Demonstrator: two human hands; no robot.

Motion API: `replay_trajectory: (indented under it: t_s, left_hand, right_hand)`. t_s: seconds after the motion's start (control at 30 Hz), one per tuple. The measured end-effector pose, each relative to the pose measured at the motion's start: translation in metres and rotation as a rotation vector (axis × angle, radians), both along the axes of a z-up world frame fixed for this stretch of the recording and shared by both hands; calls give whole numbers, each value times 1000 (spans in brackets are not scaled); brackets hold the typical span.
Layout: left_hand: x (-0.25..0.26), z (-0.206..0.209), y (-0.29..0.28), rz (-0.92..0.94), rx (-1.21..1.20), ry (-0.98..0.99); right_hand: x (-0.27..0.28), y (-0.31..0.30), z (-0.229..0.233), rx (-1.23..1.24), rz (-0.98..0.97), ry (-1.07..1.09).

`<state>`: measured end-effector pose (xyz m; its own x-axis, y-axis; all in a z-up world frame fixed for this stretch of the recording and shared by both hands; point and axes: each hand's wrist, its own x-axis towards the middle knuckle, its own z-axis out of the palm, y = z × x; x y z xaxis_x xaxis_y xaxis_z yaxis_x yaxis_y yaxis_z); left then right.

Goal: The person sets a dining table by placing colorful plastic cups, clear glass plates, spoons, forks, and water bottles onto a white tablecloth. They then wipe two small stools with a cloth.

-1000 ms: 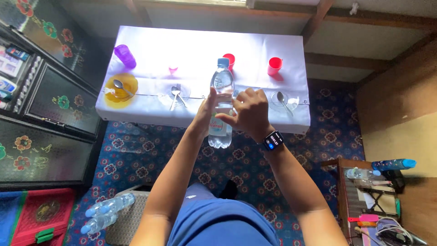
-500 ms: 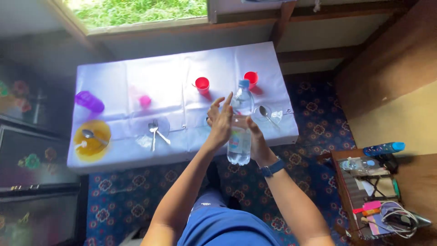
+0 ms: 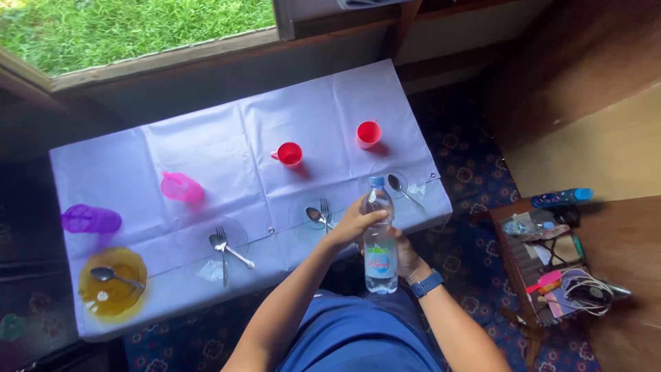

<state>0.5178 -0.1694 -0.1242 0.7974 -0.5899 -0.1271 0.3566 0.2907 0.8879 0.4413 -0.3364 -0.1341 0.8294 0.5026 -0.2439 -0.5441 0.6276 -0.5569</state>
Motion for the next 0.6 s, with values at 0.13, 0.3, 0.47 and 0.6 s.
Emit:
replay_trajectory:
  t_s: [0.13, 0.3, 0.47, 0.6]
  left_hand:
    - [27, -2, -10, -46, 236, -295]
    - [61, -10, -17, 127, 235, -406]
    - [70, -10, 4, 268, 479, -113]
    - [76, -15, 5, 505, 515, -29]
  right_hand:
    - [33, -10, 13, -391, -98, -48]
    - [82, -47, 14, -762, -254, -213]
    - [153, -90, 15, -964, -407, -495]
    - [206, -111, 9, -1263, -371, -606]
